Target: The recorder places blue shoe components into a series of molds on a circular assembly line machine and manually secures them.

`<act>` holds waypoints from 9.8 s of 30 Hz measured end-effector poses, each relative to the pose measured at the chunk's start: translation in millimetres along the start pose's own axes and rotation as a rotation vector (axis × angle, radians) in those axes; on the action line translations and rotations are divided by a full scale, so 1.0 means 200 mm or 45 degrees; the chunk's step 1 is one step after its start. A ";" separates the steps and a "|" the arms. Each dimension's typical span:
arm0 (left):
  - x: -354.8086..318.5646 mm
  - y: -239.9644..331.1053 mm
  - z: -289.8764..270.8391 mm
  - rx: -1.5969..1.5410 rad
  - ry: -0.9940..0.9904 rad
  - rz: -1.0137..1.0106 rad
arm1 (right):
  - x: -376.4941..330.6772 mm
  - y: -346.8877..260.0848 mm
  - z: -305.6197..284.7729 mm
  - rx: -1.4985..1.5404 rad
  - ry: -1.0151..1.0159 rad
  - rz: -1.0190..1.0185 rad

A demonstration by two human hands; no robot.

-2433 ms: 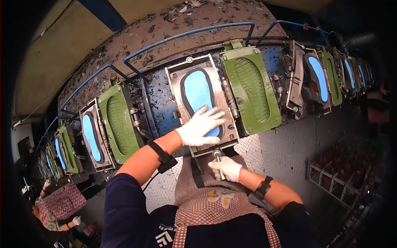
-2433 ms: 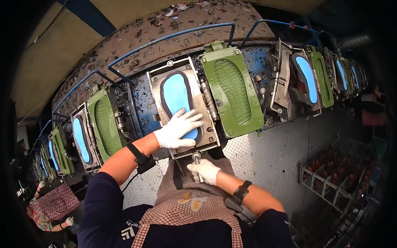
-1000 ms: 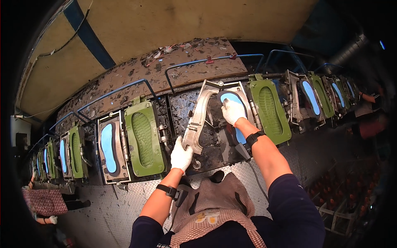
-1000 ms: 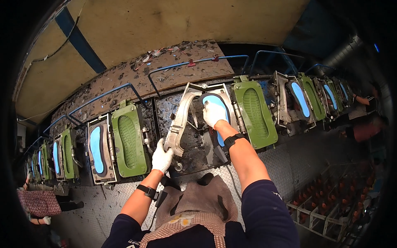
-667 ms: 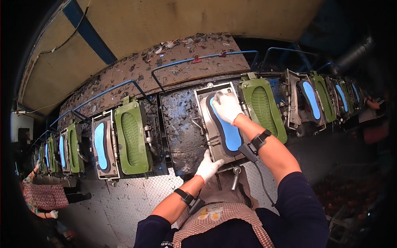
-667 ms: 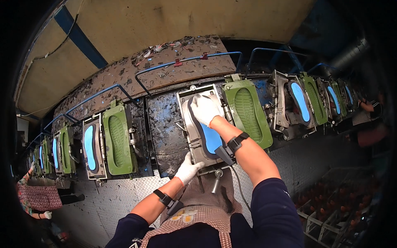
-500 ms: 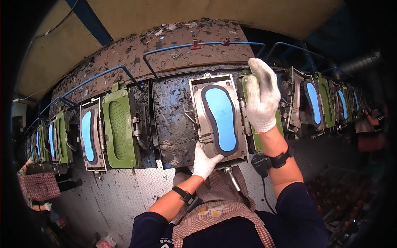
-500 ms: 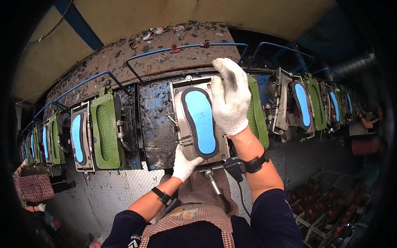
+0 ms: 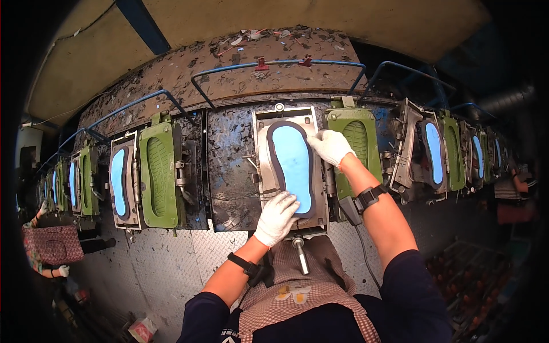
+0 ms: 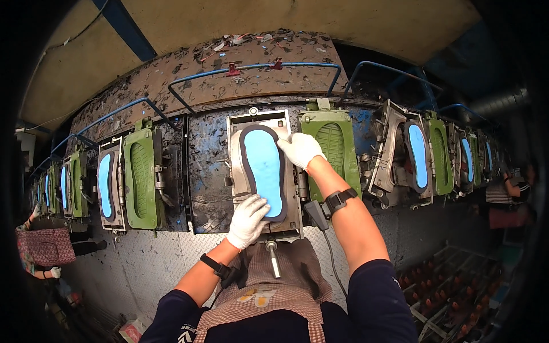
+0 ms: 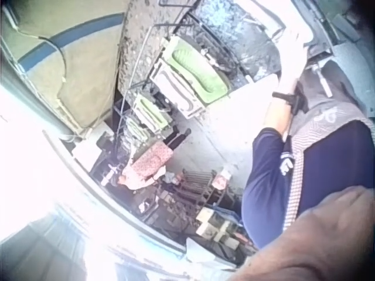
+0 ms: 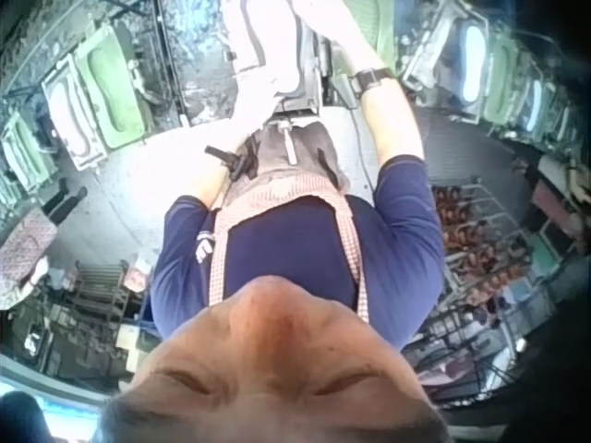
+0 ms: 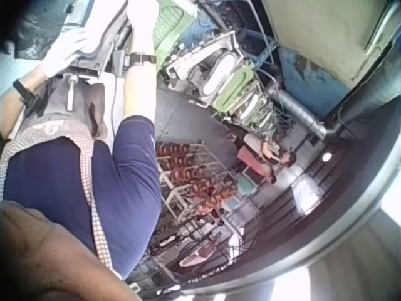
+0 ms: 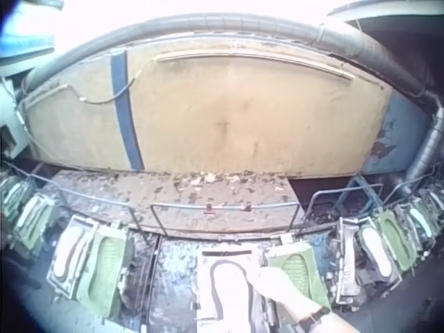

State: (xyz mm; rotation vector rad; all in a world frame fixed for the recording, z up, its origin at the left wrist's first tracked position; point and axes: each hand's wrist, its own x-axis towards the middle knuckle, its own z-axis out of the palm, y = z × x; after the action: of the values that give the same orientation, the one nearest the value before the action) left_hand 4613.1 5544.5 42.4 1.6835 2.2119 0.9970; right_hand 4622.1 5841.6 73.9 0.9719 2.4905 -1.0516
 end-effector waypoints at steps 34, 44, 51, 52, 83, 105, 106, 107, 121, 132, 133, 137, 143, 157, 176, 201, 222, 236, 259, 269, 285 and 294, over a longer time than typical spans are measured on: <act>0.07 0.03 0.01 0.106 -0.087 0.102 | 0.08 -0.33 0.39 -0.284 0.516 -0.528; 0.42 -0.15 -0.10 0.014 -0.946 0.540 | -1.22 0.07 0.63 0.788 0.305 0.377; 0.52 -0.10 -0.10 0.011 -1.047 0.624 | -0.92 0.15 0.61 -0.287 -1.252 -0.185; 0.53 -0.11 -0.10 -0.083 -1.023 0.569 | -0.97 0.16 0.60 -0.320 -1.083 -0.241; 0.91 1.13 0.86 -0.399 -0.063 -0.041 | -0.28 1.77 -0.82 -0.912 0.605 0.151; 1.31 1.71 2.02 -0.431 -0.118 -1.291 | -0.56 1.98 -1.46 0.369 0.983 -0.737; 1.33 1.72 2.06 -0.441 -0.128 -1.305 | -0.55 2.08 -1.36 0.662 1.161 -0.840; 1.38 1.78 2.10 -0.469 -0.131 -1.242 | -0.48 2.35 -1.05 -0.424 0.751 -0.477; 1.56 1.68 2.08 -0.270 0.342 -0.361 | -0.74 2.68 -1.04 0.099 0.374 -0.657; 1.46 1.68 2.07 -0.037 -0.019 -0.078 | -0.40 2.32 -1.10 -0.171 0.851 -0.620; 1.47 1.68 2.09 -0.055 -0.026 -0.060 | -0.25 2.29 -1.09 -0.321 1.013 -0.573; 1.48 1.67 2.09 0.002 0.050 -0.023 | -0.05 2.23 -1.15 -0.320 0.652 -0.401; 1.61 1.64 2.03 0.016 -0.192 0.108 | -0.25 2.48 -1.18 0.512 0.562 -0.290; 1.89 1.41 1.97 -0.229 -0.569 0.365 | -1.22 2.63 -1.09 -0.347 -1.004 0.042; 0.75 1.21 1.90 -0.356 0.526 -1.328 | -1.41 3.40 -1.52 0.480 0.625 -0.028; 2.50 3.32 3.72 -0.380 -0.240 -1.061 | -0.51 4.65 -2.42 -0.240 0.473 -0.265; 2.69 3.23 4.01 -0.096 0.042 0.059 | -1.24 5.18 -2.34 0.865 0.203 -0.548; 2.70 3.30 3.96 0.013 -0.092 0.006 | -1.08 5.02 -2.50 0.243 0.396 -0.540; 3.11 3.11 3.90 -0.154 -1.035 0.526 | -1.87 5.01 -2.06 2.273 -0.116 0.985; 3.20 3.04 3.84 -0.240 -0.407 -0.031 | -1.46 5.24 -2.36 0.150 -1.227 0.105; 2.66 2.79 3.90 -0.064 0.560 -1.080 | -1.69 5.74 -2.71 1.163 -0.517 0.453; 3.55 3.01 4.03 0.522 0.101 -0.185 | -1.41 5.39 -2.82 0.733 -0.498 0.238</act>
State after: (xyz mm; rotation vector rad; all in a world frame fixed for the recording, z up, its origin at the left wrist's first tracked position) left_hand 5265.3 6585.8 -29.7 1.6186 2.6899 0.6140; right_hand 5563.1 6660.1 28.2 0.9923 1.7772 -1.7435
